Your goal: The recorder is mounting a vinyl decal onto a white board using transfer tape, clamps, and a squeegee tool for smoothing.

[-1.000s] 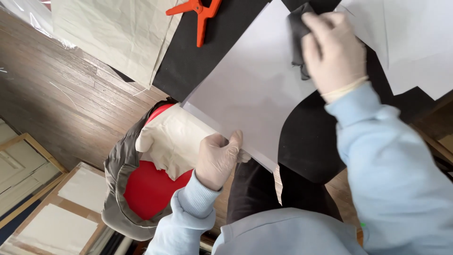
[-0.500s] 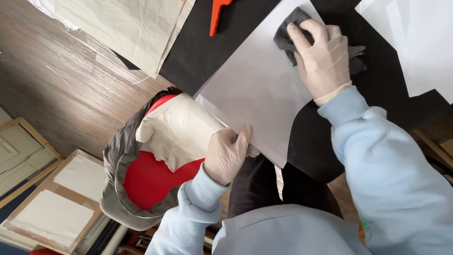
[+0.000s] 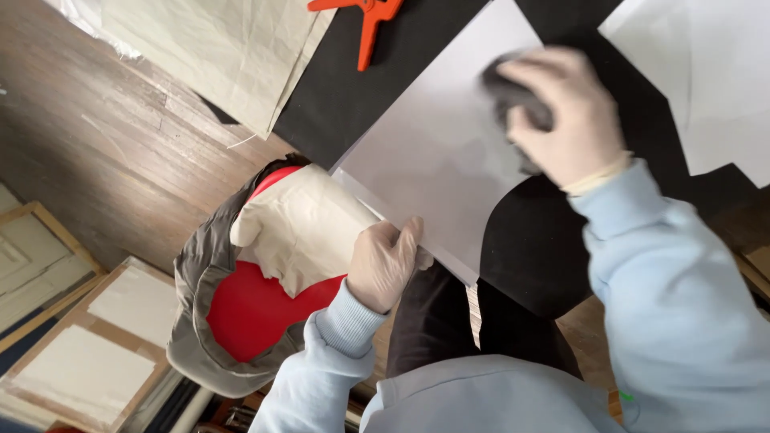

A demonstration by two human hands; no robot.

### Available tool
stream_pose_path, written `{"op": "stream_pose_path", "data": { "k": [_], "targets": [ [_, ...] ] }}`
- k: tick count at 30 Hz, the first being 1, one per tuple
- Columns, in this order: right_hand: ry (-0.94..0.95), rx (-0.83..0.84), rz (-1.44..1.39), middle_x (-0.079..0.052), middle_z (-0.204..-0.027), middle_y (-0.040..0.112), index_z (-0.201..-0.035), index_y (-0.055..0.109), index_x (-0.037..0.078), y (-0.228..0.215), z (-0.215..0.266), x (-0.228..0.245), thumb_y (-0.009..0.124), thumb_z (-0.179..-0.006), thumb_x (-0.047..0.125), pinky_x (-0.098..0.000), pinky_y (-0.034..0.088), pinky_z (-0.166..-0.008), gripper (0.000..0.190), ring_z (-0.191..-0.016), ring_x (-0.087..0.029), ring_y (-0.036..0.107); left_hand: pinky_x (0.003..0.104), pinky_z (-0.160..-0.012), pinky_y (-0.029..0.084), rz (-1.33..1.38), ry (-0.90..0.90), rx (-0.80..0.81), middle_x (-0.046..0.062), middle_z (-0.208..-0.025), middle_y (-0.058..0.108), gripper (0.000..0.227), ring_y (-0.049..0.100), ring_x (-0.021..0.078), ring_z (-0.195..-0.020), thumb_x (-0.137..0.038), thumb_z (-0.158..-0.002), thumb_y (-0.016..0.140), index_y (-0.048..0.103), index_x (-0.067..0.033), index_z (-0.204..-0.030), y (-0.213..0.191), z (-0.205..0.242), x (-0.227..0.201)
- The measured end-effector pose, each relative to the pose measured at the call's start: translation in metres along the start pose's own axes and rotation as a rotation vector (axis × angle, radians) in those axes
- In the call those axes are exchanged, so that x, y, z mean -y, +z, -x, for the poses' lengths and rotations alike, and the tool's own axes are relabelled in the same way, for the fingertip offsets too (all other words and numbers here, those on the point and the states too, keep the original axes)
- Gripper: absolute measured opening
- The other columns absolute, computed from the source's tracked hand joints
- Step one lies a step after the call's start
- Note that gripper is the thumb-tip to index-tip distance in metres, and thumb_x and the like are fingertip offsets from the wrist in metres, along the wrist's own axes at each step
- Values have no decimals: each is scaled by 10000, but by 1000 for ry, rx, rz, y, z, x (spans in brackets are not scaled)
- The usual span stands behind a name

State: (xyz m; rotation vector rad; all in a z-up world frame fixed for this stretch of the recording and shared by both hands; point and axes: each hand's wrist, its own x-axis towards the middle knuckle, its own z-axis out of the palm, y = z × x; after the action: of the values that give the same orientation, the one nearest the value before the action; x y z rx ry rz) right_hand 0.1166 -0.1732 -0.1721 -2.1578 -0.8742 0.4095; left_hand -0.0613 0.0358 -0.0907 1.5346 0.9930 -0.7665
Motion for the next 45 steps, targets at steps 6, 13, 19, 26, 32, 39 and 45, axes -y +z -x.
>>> {"op": "stream_pose_path", "data": {
  "k": [6, 13, 19, 26, 32, 39, 45],
  "targets": [
    [224, -30, -33, -206, -1617, 485, -1309, 659, 45, -2, 8, -4, 753, -938, 56, -392, 498, -1177, 383, -1445, -346, 535, 302, -556, 575, -20, -3, -12, 118, -572, 705, 605, 687, 182, -541, -451, -957, 565, 650, 64, -651, 0, 1, -3],
    [228, 32, -118, -191, -1630, 467, -1309, 642, 32, 6, 7, -3, 746, -927, 58, -383, 449, -1228, 397, -1495, -321, 486, 305, -629, 585, 24, -57, 3, 132, -607, 721, 514, 693, 184, -577, -363, -948, 547, 682, 75, -715, -3, 1, -4],
    [286, 39, -139, -142, -1577, 542, -1351, 656, 65, -11, 3, 5, 729, -953, 82, -371, 486, -1207, 405, -1438, -287, 561, 310, -617, 564, 75, -14, 18, 117, -608, 698, 495, 668, 176, -581, -358, -959, 545, 690, 70, -757, -4, 1, -2],
    [159, -183, 213, -78, -1534, 517, -1419, 654, 56, 28, -4, -10, 733, -1070, 30, -399, 488, -1189, 359, -1362, -314, 525, 311, -602, 567, 40, 16, 17, 126, -603, 703, 541, 676, 172, -583, -385, -981, 529, 694, 79, -756, -4, -1, 5],
    [93, -146, 384, -40, -1554, 441, -1447, 628, 66, 61, -6, -12, 708, -1044, -4, -401, 484, -1153, 417, -1273, -299, 466, 299, -609, 581, 3, 68, 30, 128, -622, 710, 578, 698, 174, -594, -445, -991, 520, 695, 71, -800, -7, -2, 9],
    [47, -111, 385, -40, -1526, 505, -1447, 643, 93, 81, -14, 6, 709, -1007, -23, -409, 503, -1063, 460, -1207, -304, 520, 285, -604, 577, 12, -3, 39, 119, -612, 712, 571, 685, 165, -585, -442, -1005, 513, 675, 58, -782, -7, -6, 16],
    [10, -68, 336, -63, -1496, 566, -1411, 671, 95, 93, -22, 27, 706, -928, -32, -405, 523, -974, 501, -1117, -307, 575, 289, -548, 553, 51, 1, 29, 116, -616, 685, 552, 647, 159, -558, -398, -1014, 496, 684, 69, -785, -6, -8, 19]
  ]
}}
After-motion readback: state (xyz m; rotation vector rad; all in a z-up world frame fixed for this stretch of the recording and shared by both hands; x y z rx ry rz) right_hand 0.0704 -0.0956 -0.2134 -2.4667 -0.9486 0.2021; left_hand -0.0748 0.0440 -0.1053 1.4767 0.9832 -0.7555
